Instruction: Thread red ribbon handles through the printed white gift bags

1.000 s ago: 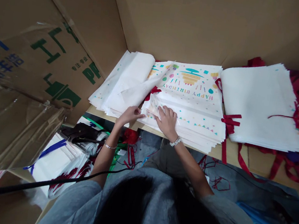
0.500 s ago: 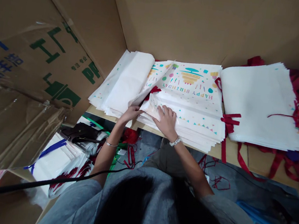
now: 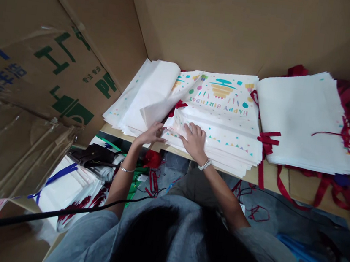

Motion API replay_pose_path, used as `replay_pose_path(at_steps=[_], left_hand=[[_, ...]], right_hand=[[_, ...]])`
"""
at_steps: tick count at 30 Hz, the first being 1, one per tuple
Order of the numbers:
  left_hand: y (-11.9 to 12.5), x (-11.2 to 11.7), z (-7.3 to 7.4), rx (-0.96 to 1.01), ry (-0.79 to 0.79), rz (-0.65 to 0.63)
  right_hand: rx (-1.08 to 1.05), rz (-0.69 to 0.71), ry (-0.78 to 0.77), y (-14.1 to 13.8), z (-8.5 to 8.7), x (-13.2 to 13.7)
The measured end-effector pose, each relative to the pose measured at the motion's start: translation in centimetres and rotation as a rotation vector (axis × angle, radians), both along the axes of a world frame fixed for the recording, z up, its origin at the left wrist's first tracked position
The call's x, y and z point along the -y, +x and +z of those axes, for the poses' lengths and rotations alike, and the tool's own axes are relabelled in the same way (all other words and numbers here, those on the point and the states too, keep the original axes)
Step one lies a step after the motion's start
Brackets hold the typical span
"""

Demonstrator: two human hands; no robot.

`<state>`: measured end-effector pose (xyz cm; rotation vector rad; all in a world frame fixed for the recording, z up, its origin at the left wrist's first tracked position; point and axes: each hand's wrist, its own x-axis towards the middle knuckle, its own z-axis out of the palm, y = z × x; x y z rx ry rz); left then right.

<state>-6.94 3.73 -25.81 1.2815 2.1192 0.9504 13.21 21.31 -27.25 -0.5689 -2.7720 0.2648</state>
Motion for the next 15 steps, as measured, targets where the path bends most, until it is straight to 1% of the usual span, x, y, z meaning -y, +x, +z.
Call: replay_pose_path(at_steps=[3, 7, 11, 15], left_hand=[[-0.4, -0.1, -0.1, -0.035, 0.009, -0.005], [0.0, -0.5, 0.7, -0.022, 0.037, 0.086], [0.7, -0.6, 1.6, 0.04, -0.05, 0.16], [1.2, -0.8, 2.0, 0.076, -0.111, 0.225]], right_hand=[[-0.011, 0.001, 0.002, 0.0, 0.0, 0.1], [-0.025, 0.003, -0.001, 0.1, 0.0, 0.1], [-0.029, 0.007, -0.002, 0.1, -0.3, 0.1], [-0.047, 0.011, -0.007, 0.1, -0.4, 0.1]])
